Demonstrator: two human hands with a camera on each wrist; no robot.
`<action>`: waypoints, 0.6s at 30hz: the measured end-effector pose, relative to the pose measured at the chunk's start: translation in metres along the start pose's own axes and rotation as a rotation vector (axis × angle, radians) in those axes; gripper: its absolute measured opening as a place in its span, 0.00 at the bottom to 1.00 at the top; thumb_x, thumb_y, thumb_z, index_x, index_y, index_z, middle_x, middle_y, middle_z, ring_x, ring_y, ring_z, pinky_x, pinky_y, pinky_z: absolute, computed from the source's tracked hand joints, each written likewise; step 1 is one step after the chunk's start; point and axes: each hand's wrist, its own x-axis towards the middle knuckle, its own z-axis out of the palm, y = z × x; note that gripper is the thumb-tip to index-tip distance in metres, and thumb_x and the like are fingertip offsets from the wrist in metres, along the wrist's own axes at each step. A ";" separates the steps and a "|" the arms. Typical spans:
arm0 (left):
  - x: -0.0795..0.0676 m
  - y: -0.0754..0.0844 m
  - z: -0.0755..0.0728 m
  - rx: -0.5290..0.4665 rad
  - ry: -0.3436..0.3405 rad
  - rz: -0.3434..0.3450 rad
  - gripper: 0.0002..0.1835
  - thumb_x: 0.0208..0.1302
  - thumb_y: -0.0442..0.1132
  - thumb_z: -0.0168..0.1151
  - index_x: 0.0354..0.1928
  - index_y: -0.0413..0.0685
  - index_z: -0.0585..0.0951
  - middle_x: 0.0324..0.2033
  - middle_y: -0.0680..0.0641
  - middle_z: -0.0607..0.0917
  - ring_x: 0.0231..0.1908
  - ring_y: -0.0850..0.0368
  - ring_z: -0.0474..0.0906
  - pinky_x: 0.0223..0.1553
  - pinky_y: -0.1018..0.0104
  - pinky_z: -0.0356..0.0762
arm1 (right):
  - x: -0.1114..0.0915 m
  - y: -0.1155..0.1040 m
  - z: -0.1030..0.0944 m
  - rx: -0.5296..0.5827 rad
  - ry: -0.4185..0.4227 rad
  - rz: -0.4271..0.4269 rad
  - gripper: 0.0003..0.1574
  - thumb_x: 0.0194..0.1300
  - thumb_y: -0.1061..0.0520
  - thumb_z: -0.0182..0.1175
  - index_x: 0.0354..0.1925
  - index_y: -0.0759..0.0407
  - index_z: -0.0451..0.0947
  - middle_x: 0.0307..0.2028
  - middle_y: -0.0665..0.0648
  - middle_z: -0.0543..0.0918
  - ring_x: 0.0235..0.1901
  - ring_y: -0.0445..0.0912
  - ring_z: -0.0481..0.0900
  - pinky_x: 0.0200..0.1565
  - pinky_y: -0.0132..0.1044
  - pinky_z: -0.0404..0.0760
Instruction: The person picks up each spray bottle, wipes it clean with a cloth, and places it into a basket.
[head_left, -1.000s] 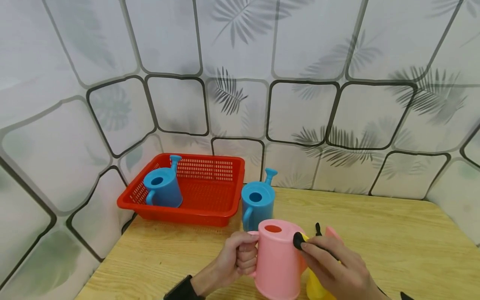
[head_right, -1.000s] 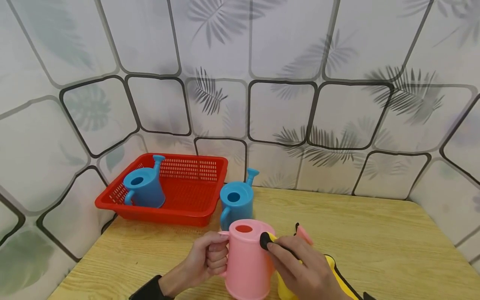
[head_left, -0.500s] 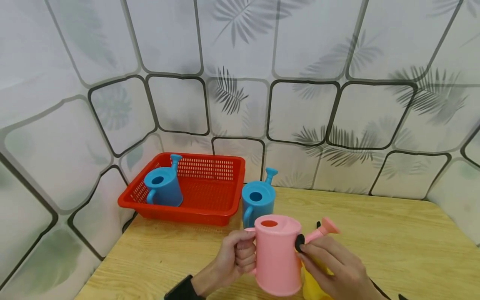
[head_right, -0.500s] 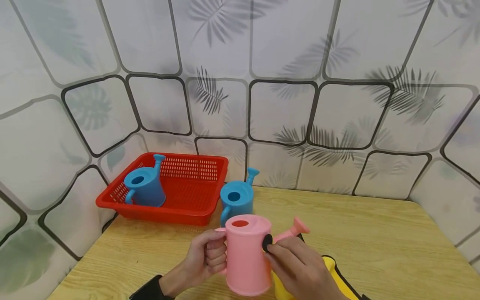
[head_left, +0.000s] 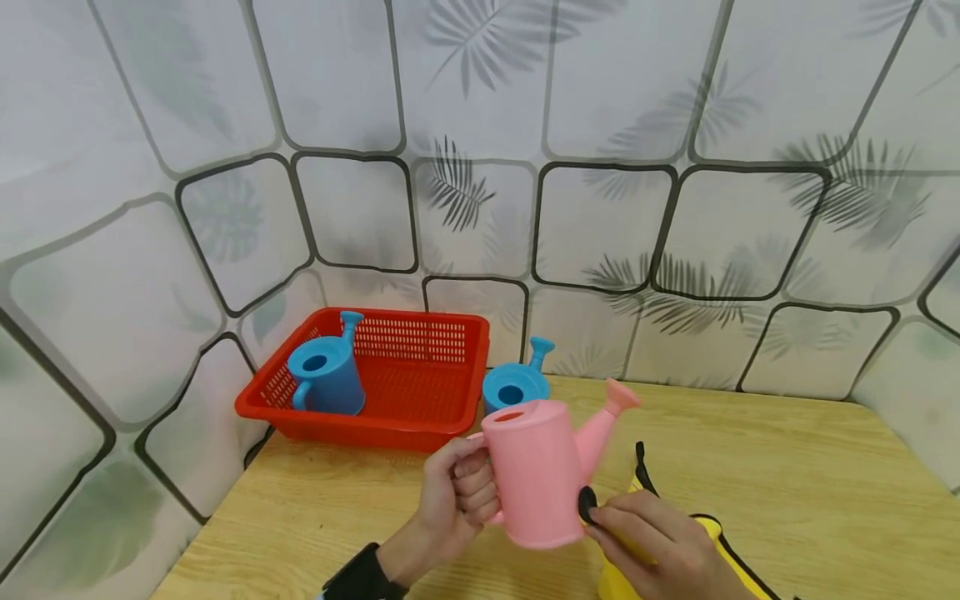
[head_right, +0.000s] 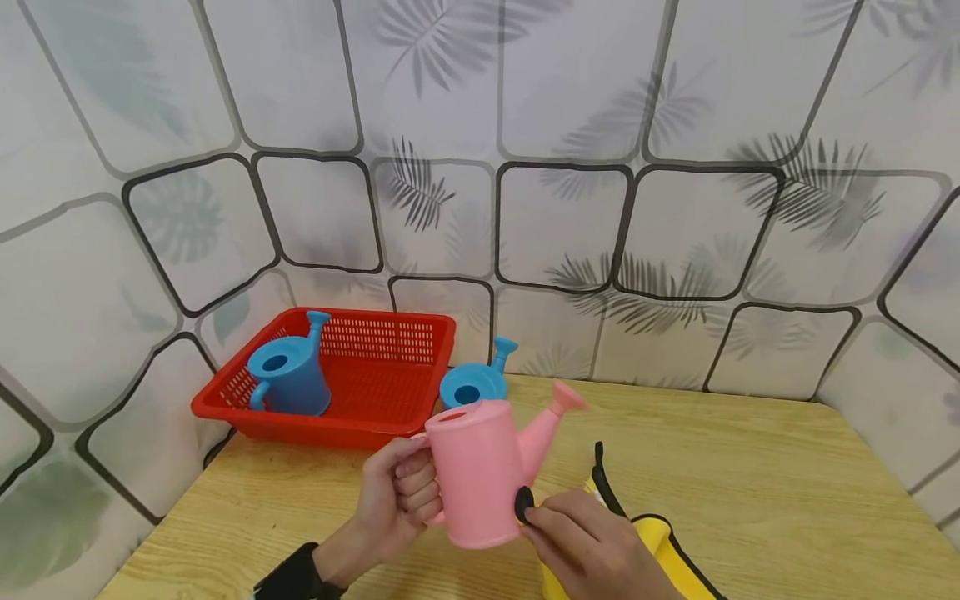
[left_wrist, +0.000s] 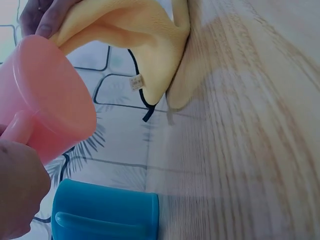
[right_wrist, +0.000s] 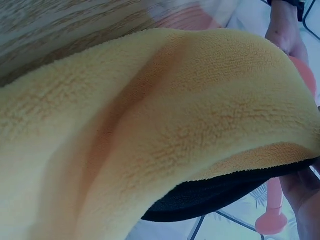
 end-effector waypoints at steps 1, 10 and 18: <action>0.000 0.000 0.000 -0.010 0.003 0.006 0.24 0.73 0.42 0.34 0.13 0.55 0.58 0.10 0.55 0.57 0.09 0.62 0.50 0.13 0.70 0.42 | -0.002 0.000 0.000 -0.005 -0.008 0.011 0.16 0.67 0.53 0.61 0.32 0.66 0.85 0.27 0.57 0.83 0.27 0.43 0.78 0.22 0.27 0.78; 0.002 0.001 -0.004 -0.037 0.000 0.018 0.24 0.74 0.43 0.33 0.14 0.55 0.57 0.10 0.55 0.57 0.09 0.62 0.50 0.13 0.68 0.40 | -0.005 0.000 -0.002 -0.018 -0.029 0.030 0.16 0.68 0.53 0.60 0.33 0.65 0.85 0.28 0.56 0.84 0.27 0.43 0.78 0.22 0.27 0.78; 0.001 -0.002 -0.004 -0.013 -0.006 -0.022 0.24 0.74 0.43 0.34 0.14 0.56 0.58 0.10 0.56 0.58 0.09 0.62 0.51 0.14 0.70 0.43 | -0.003 0.001 -0.002 -0.014 -0.029 0.007 0.17 0.68 0.54 0.59 0.34 0.66 0.85 0.29 0.57 0.84 0.28 0.44 0.78 0.23 0.27 0.79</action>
